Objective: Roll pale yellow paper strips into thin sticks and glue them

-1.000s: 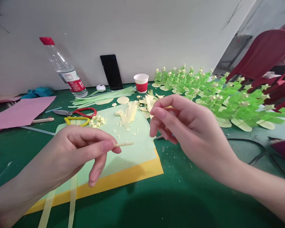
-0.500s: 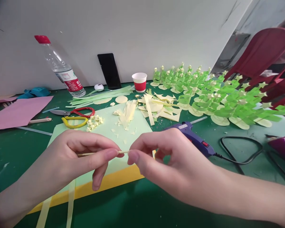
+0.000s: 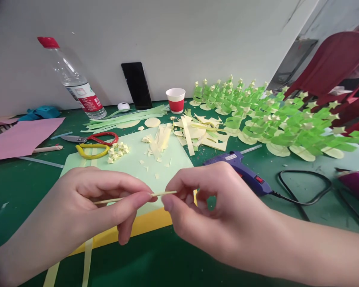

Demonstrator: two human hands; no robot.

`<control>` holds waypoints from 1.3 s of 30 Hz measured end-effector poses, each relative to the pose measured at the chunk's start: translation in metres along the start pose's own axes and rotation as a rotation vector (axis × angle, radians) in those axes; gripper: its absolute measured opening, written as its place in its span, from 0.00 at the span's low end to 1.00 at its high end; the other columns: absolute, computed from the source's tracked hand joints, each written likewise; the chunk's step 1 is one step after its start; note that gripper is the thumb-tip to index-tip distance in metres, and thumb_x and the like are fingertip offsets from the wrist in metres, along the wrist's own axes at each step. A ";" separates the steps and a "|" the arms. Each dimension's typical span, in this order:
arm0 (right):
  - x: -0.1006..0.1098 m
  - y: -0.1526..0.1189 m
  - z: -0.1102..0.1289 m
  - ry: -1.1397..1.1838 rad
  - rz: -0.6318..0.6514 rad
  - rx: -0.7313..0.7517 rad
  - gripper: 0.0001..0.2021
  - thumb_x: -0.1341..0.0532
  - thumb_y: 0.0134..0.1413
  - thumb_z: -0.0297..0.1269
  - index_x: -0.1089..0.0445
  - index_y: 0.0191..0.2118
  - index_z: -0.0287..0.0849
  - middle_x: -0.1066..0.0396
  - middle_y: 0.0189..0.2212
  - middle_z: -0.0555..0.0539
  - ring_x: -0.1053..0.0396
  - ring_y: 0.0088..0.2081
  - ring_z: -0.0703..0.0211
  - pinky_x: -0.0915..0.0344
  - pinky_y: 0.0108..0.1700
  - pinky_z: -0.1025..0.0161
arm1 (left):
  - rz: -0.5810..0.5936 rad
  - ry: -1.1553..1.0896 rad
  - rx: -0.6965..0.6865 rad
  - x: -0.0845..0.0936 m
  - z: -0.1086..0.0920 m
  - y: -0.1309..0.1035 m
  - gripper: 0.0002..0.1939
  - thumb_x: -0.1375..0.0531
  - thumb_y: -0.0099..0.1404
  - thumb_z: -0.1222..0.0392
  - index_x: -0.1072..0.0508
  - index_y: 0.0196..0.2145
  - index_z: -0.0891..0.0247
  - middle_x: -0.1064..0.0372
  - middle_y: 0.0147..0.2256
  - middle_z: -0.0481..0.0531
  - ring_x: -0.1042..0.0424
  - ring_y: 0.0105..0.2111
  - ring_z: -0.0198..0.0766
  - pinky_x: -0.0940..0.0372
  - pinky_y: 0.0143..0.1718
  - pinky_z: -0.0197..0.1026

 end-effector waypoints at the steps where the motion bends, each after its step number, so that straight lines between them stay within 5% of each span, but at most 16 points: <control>1: 0.000 -0.001 0.000 0.008 -0.011 0.017 0.14 0.46 0.58 0.37 0.30 0.25 0.41 0.39 0.16 0.52 0.47 0.18 0.72 0.51 0.16 0.75 | -0.007 0.003 -0.008 0.000 0.000 0.000 0.10 0.39 0.58 0.64 0.21 0.23 0.55 0.32 0.12 0.36 0.33 0.14 0.23 0.37 0.20 0.19; 12: 0.023 -0.001 -0.007 0.095 -0.207 0.020 0.09 0.40 0.54 0.35 0.23 0.26 0.46 0.33 0.16 0.53 0.44 0.16 0.74 0.49 0.14 0.79 | -0.253 0.101 0.021 0.017 -0.007 -0.005 0.08 0.37 0.55 0.58 0.22 0.20 0.55 0.34 0.09 0.36 0.31 0.15 0.28 0.34 0.22 0.23; 15: 0.018 0.000 -0.013 0.222 -0.144 -0.078 0.07 0.38 0.53 0.36 0.22 0.29 0.47 0.36 0.14 0.53 0.44 0.14 0.74 0.47 0.13 0.80 | -0.234 0.091 0.017 0.016 -0.006 -0.004 0.08 0.37 0.55 0.58 0.22 0.20 0.55 0.34 0.09 0.36 0.32 0.15 0.28 0.33 0.22 0.24; 20: 0.001 0.002 -0.017 0.507 0.022 -0.228 0.02 0.34 0.48 0.31 0.23 0.30 0.44 0.33 0.17 0.54 0.41 0.16 0.74 0.41 0.16 0.82 | -0.151 0.178 -0.176 0.014 -0.010 0.000 0.07 0.38 0.57 0.61 0.22 0.23 0.55 0.32 0.12 0.37 0.34 0.13 0.27 0.35 0.18 0.25; 24: -0.005 0.002 -0.017 0.700 0.113 -0.339 0.04 0.32 0.45 0.27 0.23 0.29 0.43 0.31 0.20 0.54 0.38 0.18 0.74 0.38 0.16 0.83 | -0.234 0.409 -0.307 0.011 -0.016 -0.006 0.08 0.40 0.60 0.58 0.20 0.26 0.53 0.32 0.13 0.40 0.36 0.13 0.29 0.39 0.14 0.27; 32: -0.010 0.003 -0.019 0.900 0.163 -0.443 0.06 0.32 0.42 0.24 0.27 0.22 0.38 0.33 0.17 0.55 0.38 0.17 0.73 0.40 0.15 0.82 | -0.356 0.854 -0.499 -0.001 -0.029 -0.025 0.14 0.46 0.68 0.56 0.20 0.33 0.51 0.25 0.21 0.42 0.29 0.19 0.32 0.34 0.24 0.31; 39: 0.020 0.012 -0.022 0.704 -0.058 -0.253 0.10 0.40 0.55 0.35 0.36 0.24 0.40 0.37 0.18 0.54 0.43 0.14 0.73 0.42 0.14 0.77 | -0.306 0.666 -0.395 0.014 -0.022 -0.009 0.12 0.49 0.67 0.58 0.28 0.31 0.58 0.30 0.20 0.41 0.31 0.19 0.30 0.38 0.21 0.30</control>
Point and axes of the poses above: each hand's wrist, its own y-axis towards the middle knuckle, its own x-axis out of the back of the hand, z = x × y, the point moved 6 cm from there along y, towards the middle knuckle
